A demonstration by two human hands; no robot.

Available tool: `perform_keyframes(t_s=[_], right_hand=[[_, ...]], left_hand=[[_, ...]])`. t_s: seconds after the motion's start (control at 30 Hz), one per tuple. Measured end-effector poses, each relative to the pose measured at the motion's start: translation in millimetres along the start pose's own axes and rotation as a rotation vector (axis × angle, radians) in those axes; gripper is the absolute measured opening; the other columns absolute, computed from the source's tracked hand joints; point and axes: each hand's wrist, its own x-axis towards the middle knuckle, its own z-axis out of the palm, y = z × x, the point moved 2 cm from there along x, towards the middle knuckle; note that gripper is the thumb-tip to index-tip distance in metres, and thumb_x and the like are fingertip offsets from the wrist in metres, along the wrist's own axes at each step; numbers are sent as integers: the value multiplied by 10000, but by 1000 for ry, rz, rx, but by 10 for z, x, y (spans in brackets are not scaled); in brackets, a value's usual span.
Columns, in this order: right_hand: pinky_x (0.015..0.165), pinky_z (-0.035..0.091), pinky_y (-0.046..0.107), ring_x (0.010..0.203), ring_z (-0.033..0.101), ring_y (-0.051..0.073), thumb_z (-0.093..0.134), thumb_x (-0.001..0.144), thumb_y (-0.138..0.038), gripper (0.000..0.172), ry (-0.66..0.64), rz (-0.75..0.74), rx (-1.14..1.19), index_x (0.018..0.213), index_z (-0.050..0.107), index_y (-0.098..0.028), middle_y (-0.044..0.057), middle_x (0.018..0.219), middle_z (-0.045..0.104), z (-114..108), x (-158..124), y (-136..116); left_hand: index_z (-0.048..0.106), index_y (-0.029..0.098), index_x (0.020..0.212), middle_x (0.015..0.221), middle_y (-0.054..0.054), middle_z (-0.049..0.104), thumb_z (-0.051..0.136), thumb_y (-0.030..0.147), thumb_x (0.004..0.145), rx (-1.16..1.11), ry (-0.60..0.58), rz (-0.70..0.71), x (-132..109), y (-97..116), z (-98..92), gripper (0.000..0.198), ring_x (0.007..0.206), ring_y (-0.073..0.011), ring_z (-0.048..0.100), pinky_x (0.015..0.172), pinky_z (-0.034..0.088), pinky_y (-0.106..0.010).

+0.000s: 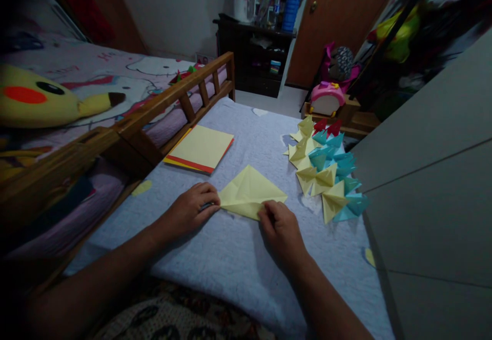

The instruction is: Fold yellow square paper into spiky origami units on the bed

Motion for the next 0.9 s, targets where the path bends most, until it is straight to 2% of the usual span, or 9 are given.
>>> perform_keyframes(t_s=[0.07, 0.2, 0.37, 0.47, 0.53, 0.63, 0.67, 0.8, 0.9], right_hand=[[602, 427, 273, 636, 576, 166, 552, 890, -283, 157, 19, 83, -17, 956, 648, -177, 11, 708, 615, 21, 2, 15], [589, 412, 273, 592, 546, 161, 541, 863, -299, 297, 25, 184, -44, 1118, 616, -167, -16, 675, 583, 50, 0, 7], [605, 418, 280, 593, 550, 162, 527, 853, -320, 347, 16, 220, -66, 1151, 610, -164, -9, 698, 592, 60, 8, 8], [601, 412, 279, 579, 546, 160, 516, 857, -321, 347, 13, 214, -80, 1151, 612, -163, -17, 679, 580, 66, 15, 6], [594, 405, 276, 569, 542, 157, 515, 859, -322, 348, 14, 208, -94, 1153, 612, -165, -21, 675, 580, 69, 18, 4], [585, 399, 272, 558, 539, 153, 514, 860, -324, 343, 24, 198, -110, 1148, 615, -166, -22, 673, 586, 72, 22, 7], [582, 398, 272, 554, 539, 152, 514, 861, -322, 342, 26, 193, -113, 1147, 615, -166, -24, 669, 585, 72, 23, 9], [581, 403, 274, 551, 542, 152, 521, 860, -314, 339, 26, 179, -114, 1149, 614, -166, -23, 670, 595, 72, 30, 12], [587, 417, 276, 565, 555, 152, 529, 851, -301, 336, 38, 178, -104, 1148, 615, -168, -10, 706, 622, 63, 39, 2]], left_hand=[[640, 191, 862, 934, -35, 599, 588, 176, 931, 10, 10, -37, 3, 1, 2, 88, 932, -216, 566, 863, 480, -379], [616, 187, 862, 934, -37, 579, 560, 198, 950, 63, 15, -79, 19, -6, 24, 106, 924, -224, 541, 859, 473, -395], [602, 173, 878, 928, -51, 582, 544, 197, 969, 137, 36, -64, 23, -6, 51, 111, 906, -232, 539, 854, 480, -405], [614, 150, 1037, 1051, -98, 627, 528, 174, 973, 242, 125, -4, -3, 78, 50, 111, 986, -258, 557, 897, 492, -436], [601, 142, 1155, 1184, -130, 636, 483, 148, 988, 327, 177, 124, -38, 188, 73, 205, 1090, -279, 558, 951, 483, -463], [592, 154, 1237, 1292, -115, 642, 417, 121, 1017, 356, 91, 417, -111, 361, 187, 283, 1191, -252, 564, 1024, 475, -426], [586, 144, 1261, 1330, -116, 632, 430, 149, 1024, 346, 55, 451, -133, 393, 229, 283, 1234, -256, 552, 1053, 468, -423], [543, 111, 1342, 1446, -146, 560, 497, 270, 1011, 318, -97, 421, -182, 402, 349, 370, 1372, -288, 473, 1131, 435, -434], [519, 102, 1371, 1481, -166, 523, 527, 292, 995, 308, -136, 380, -197, 367, 355, 421, 1415, -292, 433, 1158, 415, -437]])
